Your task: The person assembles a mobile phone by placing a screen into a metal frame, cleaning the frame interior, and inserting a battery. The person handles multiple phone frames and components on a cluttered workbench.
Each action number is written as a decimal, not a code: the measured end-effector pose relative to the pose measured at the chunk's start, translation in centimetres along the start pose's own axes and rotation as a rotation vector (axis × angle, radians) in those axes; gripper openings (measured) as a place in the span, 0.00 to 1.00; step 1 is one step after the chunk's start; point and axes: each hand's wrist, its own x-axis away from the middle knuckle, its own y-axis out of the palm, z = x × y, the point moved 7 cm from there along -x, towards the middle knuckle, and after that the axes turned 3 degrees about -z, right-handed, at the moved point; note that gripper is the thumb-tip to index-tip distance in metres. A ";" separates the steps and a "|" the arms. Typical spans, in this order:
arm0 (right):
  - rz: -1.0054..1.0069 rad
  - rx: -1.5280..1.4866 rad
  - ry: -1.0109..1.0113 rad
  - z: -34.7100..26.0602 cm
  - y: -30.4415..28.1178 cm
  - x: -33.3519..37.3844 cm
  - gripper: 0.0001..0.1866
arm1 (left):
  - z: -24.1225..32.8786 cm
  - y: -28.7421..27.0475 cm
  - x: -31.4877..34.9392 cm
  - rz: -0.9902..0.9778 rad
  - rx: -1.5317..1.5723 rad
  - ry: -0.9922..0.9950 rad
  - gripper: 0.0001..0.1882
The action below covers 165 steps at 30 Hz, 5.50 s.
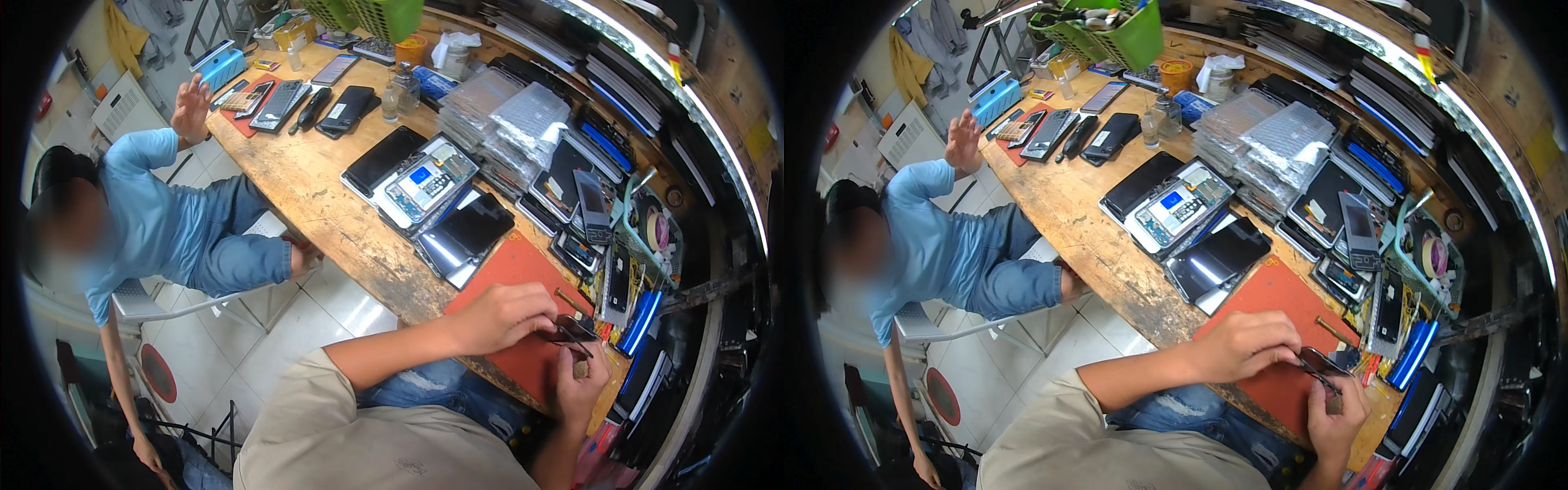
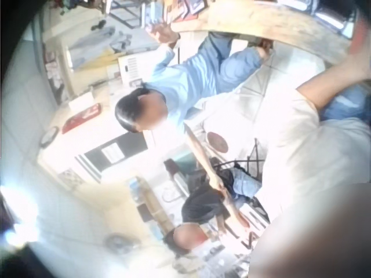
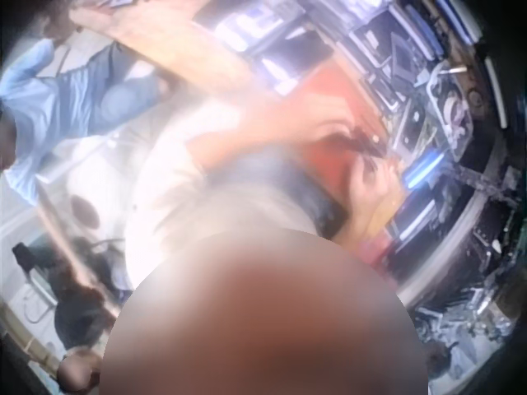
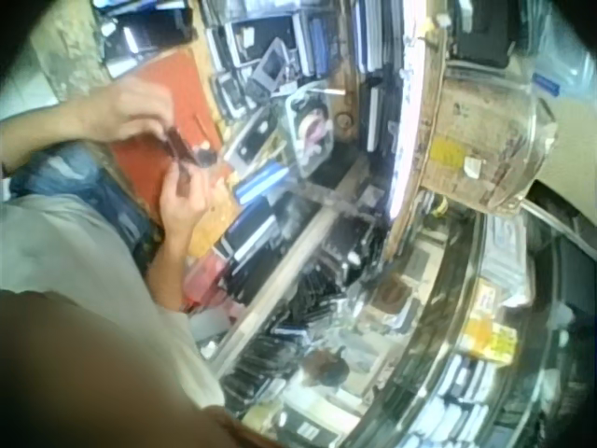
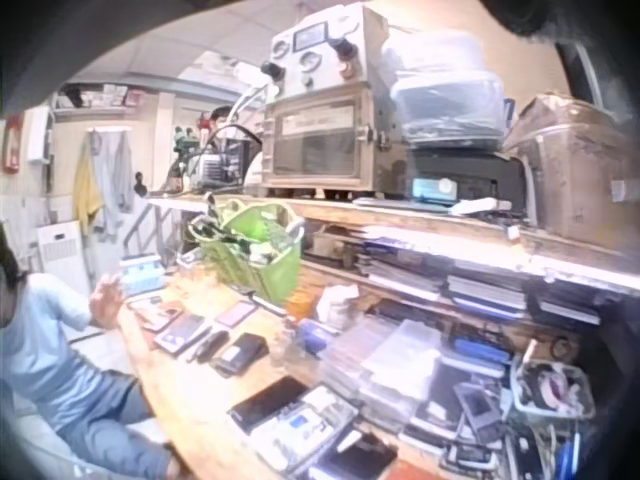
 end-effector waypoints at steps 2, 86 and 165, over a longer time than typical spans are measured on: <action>0.032 0.046 0.008 -0.2 0.1 0.3 0.05 | 0.1 0.2 0.3 0.005 -0.029 0.017 0.08; -0.024 -0.115 -0.083 1.3 2.2 1.9 0.09 | -0.4 0.1 3.5 0.059 -0.248 -0.065 0.08; 0.015 -0.324 0.105 2.6 1.3 2.8 0.13 | -2.2 2.0 3.9 -0.133 -0.393 -0.253 0.10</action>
